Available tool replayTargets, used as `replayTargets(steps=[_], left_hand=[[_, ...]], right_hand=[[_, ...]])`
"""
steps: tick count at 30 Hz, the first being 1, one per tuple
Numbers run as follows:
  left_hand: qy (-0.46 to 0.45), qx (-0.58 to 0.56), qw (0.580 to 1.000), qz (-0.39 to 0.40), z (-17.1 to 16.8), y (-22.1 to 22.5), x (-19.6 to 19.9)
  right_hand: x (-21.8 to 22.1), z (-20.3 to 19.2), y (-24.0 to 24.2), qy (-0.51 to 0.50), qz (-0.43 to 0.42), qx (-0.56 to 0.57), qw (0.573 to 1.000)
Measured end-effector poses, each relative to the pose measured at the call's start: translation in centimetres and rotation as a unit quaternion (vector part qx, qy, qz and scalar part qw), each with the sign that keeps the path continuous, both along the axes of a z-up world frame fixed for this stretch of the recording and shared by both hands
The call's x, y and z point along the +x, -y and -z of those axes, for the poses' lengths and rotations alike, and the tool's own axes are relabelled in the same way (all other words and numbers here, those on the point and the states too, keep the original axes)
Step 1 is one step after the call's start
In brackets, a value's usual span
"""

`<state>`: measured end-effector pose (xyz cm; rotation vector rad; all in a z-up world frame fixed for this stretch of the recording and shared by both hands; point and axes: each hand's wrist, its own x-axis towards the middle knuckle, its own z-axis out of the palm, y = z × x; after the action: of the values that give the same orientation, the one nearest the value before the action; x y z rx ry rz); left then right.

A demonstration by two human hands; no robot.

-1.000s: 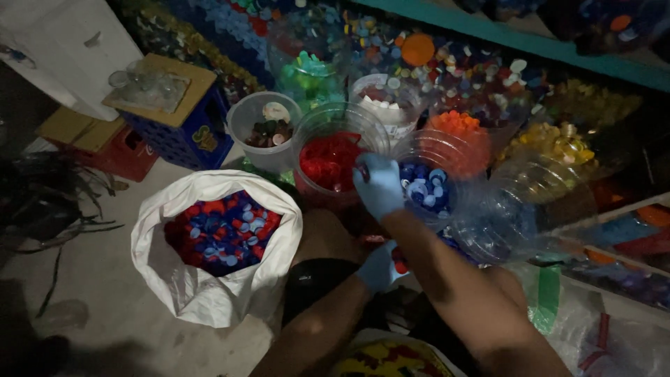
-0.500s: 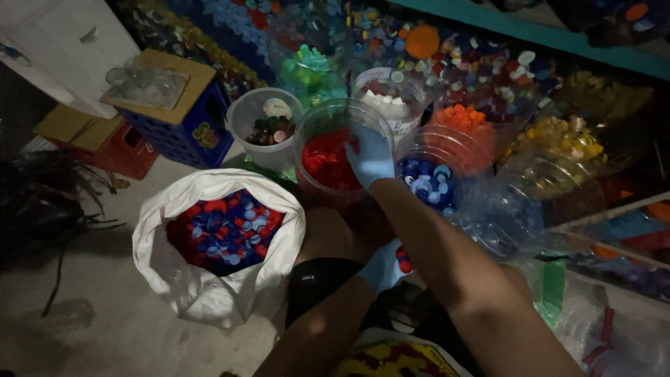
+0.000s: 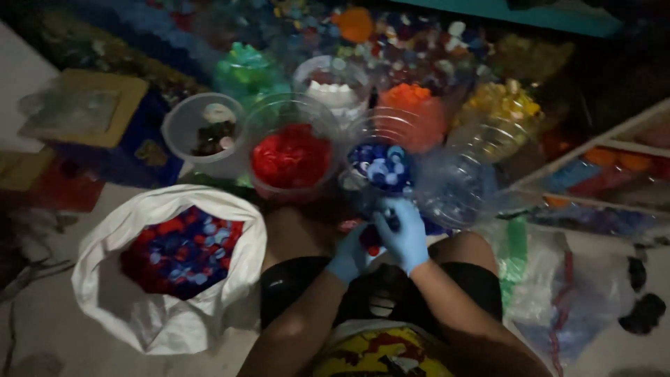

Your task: Sorting plastic bottle caps by color from a large bag into separate plastic containers

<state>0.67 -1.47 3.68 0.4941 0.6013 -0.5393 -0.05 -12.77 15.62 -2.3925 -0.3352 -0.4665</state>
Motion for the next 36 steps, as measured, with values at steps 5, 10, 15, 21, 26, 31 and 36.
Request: replayTargets(steps=[5, 10, 15, 21, 26, 31, 36], left_hand=[[0.096, 0.297, 0.943, 0.116, -5.4, -2.0, -1.4], [0.013, 0.1, 0.995, 0.005, -1.6, -1.4, -0.4], [0.021, 0.114, 0.992, 0.054, -4.7, -1.6, -1.2], [0.005, 0.131, 0.99, 0.055, -4.9, -2.2, -1.4], [0.006, 0.062, 0.998, 0.033, -3.8, -1.8, -1.3], [-0.005, 0.094, 0.995, 0.023, -7.6, -1.8, -1.9], [-0.012, 0.121, 0.992, 0.015, -1.4, -1.6, 0.0]], right_hand=[[-6.6, -0.7, 2.1, -0.062, -0.008, 0.036, 0.997], [-6.4, 2.6, 3.3, -0.078, -0.041, -0.082, 0.993], [-4.9, 3.4, 2.0, -0.14, -0.046, -0.151, 0.978], [-4.5, 2.2, 0.5, -0.17, -0.068, -0.253, 0.95], [-5.2, 0.8, 0.5, -0.123, -0.033, -0.242, 0.962], [-4.9, 3.6, 1.5, -0.125, -0.011, -0.187, 0.974], [-4.1, 3.1, 1.2, -0.023, -0.034, -0.105, 0.994]])
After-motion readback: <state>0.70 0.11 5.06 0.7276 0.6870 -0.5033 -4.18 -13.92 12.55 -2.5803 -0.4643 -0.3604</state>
